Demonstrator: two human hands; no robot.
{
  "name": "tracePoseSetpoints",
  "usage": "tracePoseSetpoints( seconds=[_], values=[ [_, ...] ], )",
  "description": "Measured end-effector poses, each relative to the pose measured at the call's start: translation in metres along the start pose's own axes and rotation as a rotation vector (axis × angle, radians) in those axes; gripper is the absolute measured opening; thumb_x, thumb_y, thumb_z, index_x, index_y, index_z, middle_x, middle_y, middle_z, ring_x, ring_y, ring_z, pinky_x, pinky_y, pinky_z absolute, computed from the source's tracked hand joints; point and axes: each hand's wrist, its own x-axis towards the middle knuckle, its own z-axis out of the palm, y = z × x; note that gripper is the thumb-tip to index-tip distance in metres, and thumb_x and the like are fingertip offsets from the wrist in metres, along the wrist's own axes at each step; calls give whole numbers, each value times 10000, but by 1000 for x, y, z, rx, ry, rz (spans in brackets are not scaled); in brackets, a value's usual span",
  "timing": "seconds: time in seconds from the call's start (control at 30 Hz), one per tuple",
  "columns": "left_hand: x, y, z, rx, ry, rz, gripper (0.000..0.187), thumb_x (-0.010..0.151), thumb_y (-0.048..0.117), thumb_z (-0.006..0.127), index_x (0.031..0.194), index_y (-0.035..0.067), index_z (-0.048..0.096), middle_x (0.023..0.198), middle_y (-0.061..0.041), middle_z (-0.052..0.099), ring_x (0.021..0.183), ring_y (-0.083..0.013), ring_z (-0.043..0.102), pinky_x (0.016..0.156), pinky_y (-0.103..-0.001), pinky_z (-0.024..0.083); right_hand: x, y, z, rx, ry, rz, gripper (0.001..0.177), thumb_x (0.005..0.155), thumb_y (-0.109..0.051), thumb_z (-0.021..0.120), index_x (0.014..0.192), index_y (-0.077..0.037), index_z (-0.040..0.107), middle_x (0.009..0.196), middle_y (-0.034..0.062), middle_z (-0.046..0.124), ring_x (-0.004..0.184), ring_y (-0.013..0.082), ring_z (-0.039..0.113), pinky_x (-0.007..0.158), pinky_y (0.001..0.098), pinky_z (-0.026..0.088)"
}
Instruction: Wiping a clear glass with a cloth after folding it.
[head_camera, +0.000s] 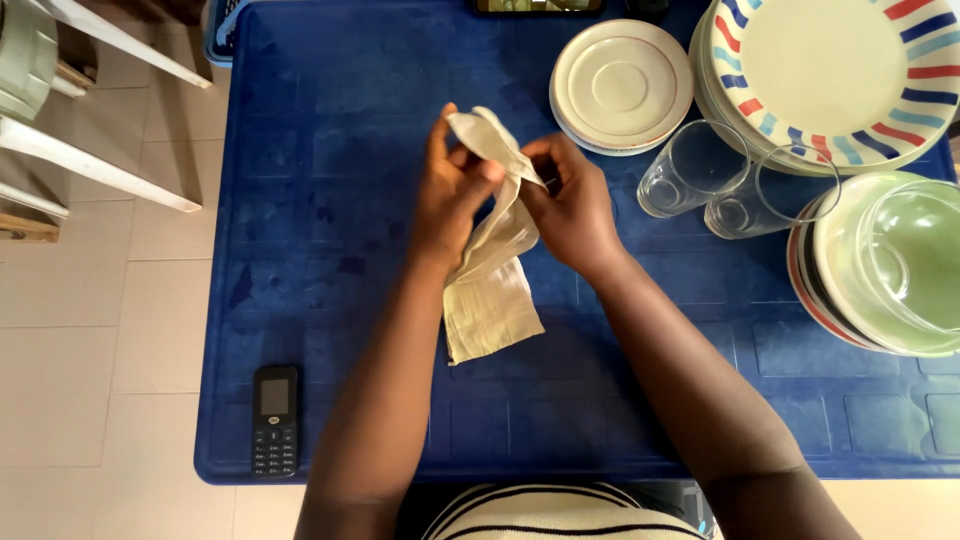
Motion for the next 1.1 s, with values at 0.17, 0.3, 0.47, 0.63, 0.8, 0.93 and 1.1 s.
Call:
tracePoseSetpoints(
  seconds=[0.17,0.3,0.47,0.63,0.8,0.93,1.1],
  values=[
    [-10,13,20,78,-19,-100,1012,872,77,825,1622,119,147,1129,-104,660,1031,-159,679,904,-273,583,1,3,-3,-20,8,-3,164,931,38,645,1080,-22,615,855,167,685,844,238,671,739,381,550],
    [-5,-7,6,81,-2,-105,701,947,49,702,1560,118,369,1117,-113,705,1016,-198,726,837,-288,617,2,4,-4,32,-14,39,95,985,-19,618,1065,-32,666,831,99,682,798,153,638,719,299,544],
    [-2,10,13,104,119,-81,509,938,35,615,1434,100,518,1048,-51,692,894,-120,688,759,-257,616,3,8,-4,128,32,75,106,1006,-36,564,1075,-11,641,842,82,634,803,148,601,715,270,518],
    [8,7,-16,-30,262,-43,529,877,-26,589,1386,100,525,1044,-48,656,894,-142,679,783,-284,608,8,9,-6,273,115,161,155,992,-68,500,1082,-16,614,852,23,577,768,107,563,680,207,470],
    [15,15,-38,-142,417,-23,448,804,-38,630,1229,103,629,1083,-69,687,958,-214,702,827,-335,604,12,30,-11,478,146,259,198,1020,-121,541,1138,33,583,863,81,631,735,145,682,642,240,581],
    [12,28,-29,-200,463,-111,371,811,14,666,1173,98,657,1065,-99,722,974,-241,719,856,-356,600,11,22,-8,578,138,323,203,1001,-96,555,1129,58,587,857,108,657,732,174,714,641,285,615],
    [10,46,-11,-91,490,-161,300,836,193,821,1099,106,706,982,-86,759,885,-198,753,816,-337,635,13,28,-11,527,68,318,202,1011,-131,587,1084,56,602,848,83,651,710,156,705,612,272,612]
  ],
)
